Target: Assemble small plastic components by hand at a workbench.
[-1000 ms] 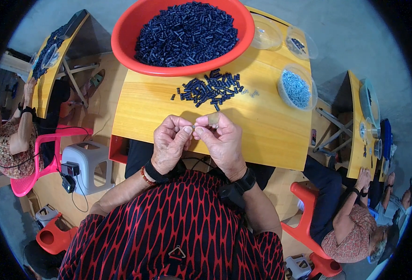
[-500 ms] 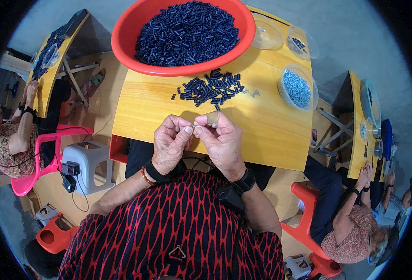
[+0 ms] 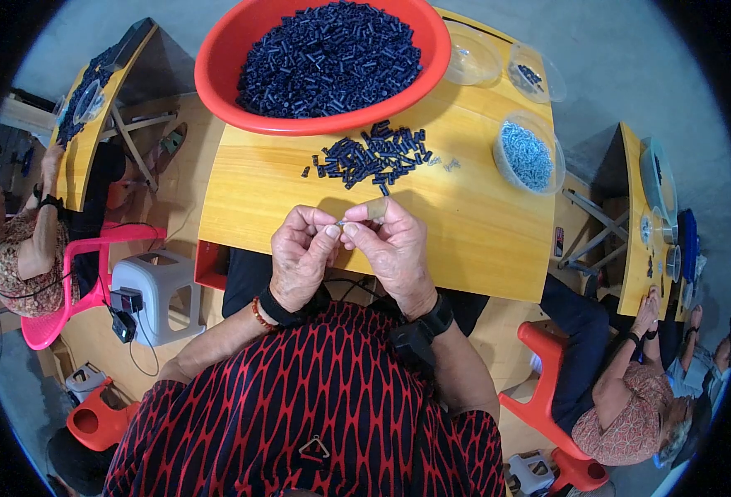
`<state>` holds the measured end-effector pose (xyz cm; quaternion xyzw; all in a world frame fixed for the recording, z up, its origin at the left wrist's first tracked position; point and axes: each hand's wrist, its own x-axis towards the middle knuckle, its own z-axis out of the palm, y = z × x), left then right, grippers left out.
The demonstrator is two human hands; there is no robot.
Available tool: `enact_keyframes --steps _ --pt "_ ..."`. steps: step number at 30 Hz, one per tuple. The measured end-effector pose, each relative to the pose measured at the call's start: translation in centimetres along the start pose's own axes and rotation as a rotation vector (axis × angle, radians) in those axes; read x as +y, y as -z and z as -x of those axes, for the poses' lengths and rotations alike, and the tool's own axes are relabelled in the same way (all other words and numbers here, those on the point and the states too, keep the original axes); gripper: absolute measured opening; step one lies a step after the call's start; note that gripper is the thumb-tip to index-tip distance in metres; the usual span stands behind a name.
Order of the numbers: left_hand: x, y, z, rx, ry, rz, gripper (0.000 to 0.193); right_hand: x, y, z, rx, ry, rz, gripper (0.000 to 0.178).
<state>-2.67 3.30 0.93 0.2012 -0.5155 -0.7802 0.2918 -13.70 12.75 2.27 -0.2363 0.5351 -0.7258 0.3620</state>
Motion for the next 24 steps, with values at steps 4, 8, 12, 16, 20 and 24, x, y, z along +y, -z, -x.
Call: enact_keyframes --steps 4,8,12,16,20,24 --pt "0.0 0.1 -0.1 0.009 0.012 -0.044 0.016 -0.4 -0.2 0.0 0.013 0.056 0.122 0.012" --pt "0.1 0.5 -0.1 -0.002 0.07 -0.058 0.016 -0.9 -0.6 -0.2 0.019 0.315 0.502 0.013" --pt "0.4 0.6 -0.2 -0.002 0.105 -0.056 0.016 -0.7 -0.6 -0.1 0.02 0.131 0.354 0.013" --pt "0.7 0.6 -0.2 -0.01 0.137 -0.013 0.016 -0.5 -0.5 -0.3 0.025 0.126 0.319 0.013" --pt "0.4 0.5 -0.3 -0.003 0.111 -0.01 0.015 -1.3 -0.3 -0.5 -0.024 -0.01 0.223 0.013" --pt "0.6 0.4 -0.3 -0.004 0.11 -0.023 0.014 -0.7 0.3 -0.6 -0.054 -0.004 0.11 0.012"
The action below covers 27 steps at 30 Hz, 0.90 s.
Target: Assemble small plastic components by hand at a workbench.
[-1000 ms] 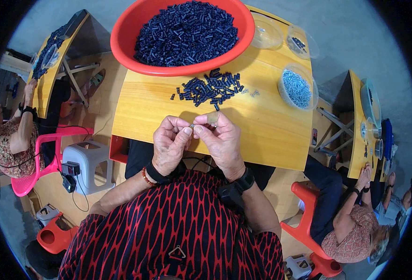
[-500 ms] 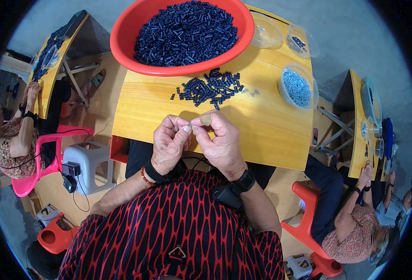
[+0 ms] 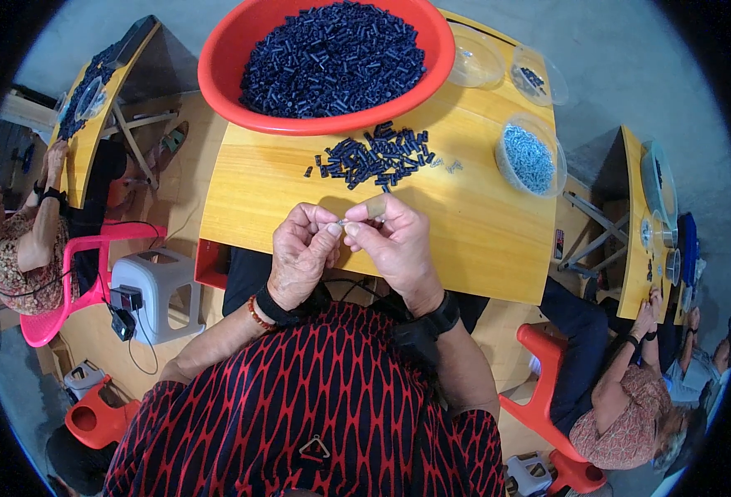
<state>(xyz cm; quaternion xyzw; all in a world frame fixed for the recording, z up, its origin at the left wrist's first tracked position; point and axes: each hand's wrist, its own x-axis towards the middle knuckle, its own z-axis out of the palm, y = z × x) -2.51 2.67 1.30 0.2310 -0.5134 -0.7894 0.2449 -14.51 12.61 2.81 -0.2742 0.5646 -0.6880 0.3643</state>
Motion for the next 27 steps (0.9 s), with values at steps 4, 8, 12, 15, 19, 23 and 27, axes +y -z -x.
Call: enact_keyframes --steps 4,8,12,15,19,23,27 --pt "-0.2 -0.3 0.0 0.031 -0.093 -0.058 0.015 0.1 -0.1 0.0 0.0 -0.077 -0.143 0.012" --pt "0.3 0.2 -0.1 0.007 -0.058 -0.185 0.015 -0.6 -0.9 0.3 0.06 0.0 0.062 0.01" --pt "1.2 0.7 -0.4 -0.062 -0.028 -0.223 0.015 -0.3 -0.7 0.0 0.048 0.228 0.232 0.011" --pt "2.2 0.8 -0.4 -0.094 -0.013 -0.272 0.015 -0.6 -0.6 -0.2 0.015 0.365 0.45 0.013" --pt "2.7 1.3 -0.8 -0.173 0.254 -0.019 0.016 -1.0 -0.4 0.0 0.02 0.201 0.308 0.013" --pt "2.8 1.9 -1.2 -0.241 0.407 0.192 0.016 -0.5 -0.3 -0.1 0.017 0.173 0.236 0.013" --pt "2.8 1.8 -1.2 -0.248 0.468 0.239 0.015 -0.5 -0.1 -0.1 -0.007 0.209 0.301 0.013"
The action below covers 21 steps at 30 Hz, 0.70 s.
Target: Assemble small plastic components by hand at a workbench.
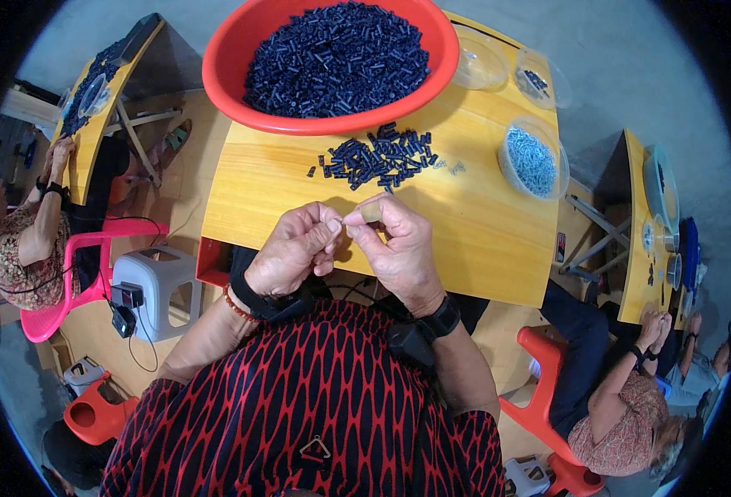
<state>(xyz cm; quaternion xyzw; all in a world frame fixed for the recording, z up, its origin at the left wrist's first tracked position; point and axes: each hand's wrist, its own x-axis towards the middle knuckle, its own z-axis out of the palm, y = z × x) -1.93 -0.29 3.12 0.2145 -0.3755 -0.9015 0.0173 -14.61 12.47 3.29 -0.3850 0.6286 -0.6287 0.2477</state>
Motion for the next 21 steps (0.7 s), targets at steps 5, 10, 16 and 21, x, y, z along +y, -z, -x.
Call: enact_keyframes --steps 5,10,16,21 --pt "-0.3 -0.7 -0.2 0.105 -0.17 -0.259 0.014 -0.6 -0.2 -0.1 0.027 -0.163 -0.214 0.012" --pt "-0.2 -1.3 0.1 0.133 -0.238 -0.313 0.012 -0.1 -0.4 0.2 0.044 -0.161 -0.243 0.012" --pt "-1.4 -1.0 -0.4 0.169 -0.485 -0.567 0.012 0.1 -0.3 0.4 0.038 -0.193 -0.323 0.012" --pt "-0.6 -1.8 0.1 0.177 -0.419 -0.523 0.012 0.6 -0.1 0.5 0.03 -0.195 -0.406 0.012"
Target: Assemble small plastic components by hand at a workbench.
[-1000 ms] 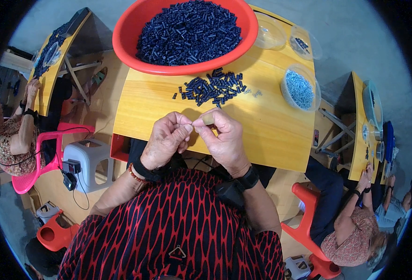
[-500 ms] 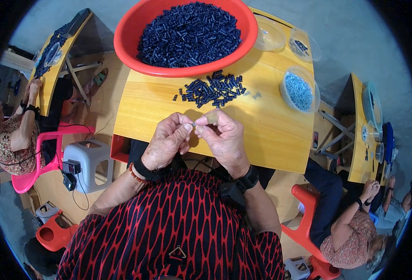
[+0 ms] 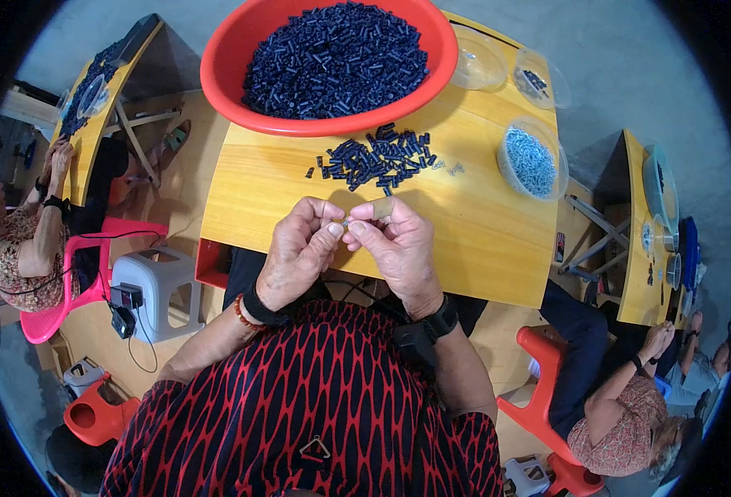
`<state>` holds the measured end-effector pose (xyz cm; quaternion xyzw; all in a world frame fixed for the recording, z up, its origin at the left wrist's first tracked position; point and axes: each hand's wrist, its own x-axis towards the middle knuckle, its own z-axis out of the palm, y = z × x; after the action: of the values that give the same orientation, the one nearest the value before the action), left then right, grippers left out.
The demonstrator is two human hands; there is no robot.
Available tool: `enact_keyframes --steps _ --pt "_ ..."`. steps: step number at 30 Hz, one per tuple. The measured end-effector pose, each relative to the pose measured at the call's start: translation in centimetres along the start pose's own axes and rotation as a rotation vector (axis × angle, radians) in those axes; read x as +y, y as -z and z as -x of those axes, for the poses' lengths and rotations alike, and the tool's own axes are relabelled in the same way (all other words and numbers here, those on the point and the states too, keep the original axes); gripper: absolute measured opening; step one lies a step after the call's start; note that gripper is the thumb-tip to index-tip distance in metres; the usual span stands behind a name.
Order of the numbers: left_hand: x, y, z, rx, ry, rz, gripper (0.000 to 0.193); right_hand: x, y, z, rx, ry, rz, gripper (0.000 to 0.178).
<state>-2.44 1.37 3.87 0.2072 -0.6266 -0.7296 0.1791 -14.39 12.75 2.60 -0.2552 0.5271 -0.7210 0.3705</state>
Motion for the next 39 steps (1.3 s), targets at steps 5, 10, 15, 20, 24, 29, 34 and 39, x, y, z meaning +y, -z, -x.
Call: enact_keyframes --steps 5,10,15,20,24,29,34,39 --pt "0.2 0.4 0.0 -0.038 0.104 0.09 0.011 0.1 -0.2 0.1 0.019 -0.01 0.003 0.012" --pt "-0.7 0.8 0.0 -0.029 0.012 -0.051 0.008 -0.2 -0.4 0.1 0.047 -0.033 0.03 0.012" --pt "-0.4 0.4 0.2 -0.001 0.005 -0.044 0.006 -0.5 -0.5 0.1 0.054 -0.037 0.06 0.011" --pt "-0.7 0.2 0.2 0.01 -0.136 -0.132 0.004 -0.5 -0.4 0.2 0.032 -0.034 0.079 0.011" --pt "-0.8 0.6 0.2 -0.007 -0.106 -0.158 0.005 -0.6 -0.5 0.2 0.049 -0.058 0.081 0.011" --pt "-0.6 0.7 0.4 -0.066 0.025 0.095 0.008 -0.1 -0.1 0.2 0.038 -0.037 0.034 0.012" --pt "-0.5 1.3 0.4 -0.118 0.196 0.275 0.011 -0.5 -0.3 0.3 0.031 -0.024 0.051 0.013" --pt "-0.4 1.3 0.6 -0.123 0.198 0.321 0.013 -0.6 -0.6 0.3 0.03 -0.028 0.069 0.012"
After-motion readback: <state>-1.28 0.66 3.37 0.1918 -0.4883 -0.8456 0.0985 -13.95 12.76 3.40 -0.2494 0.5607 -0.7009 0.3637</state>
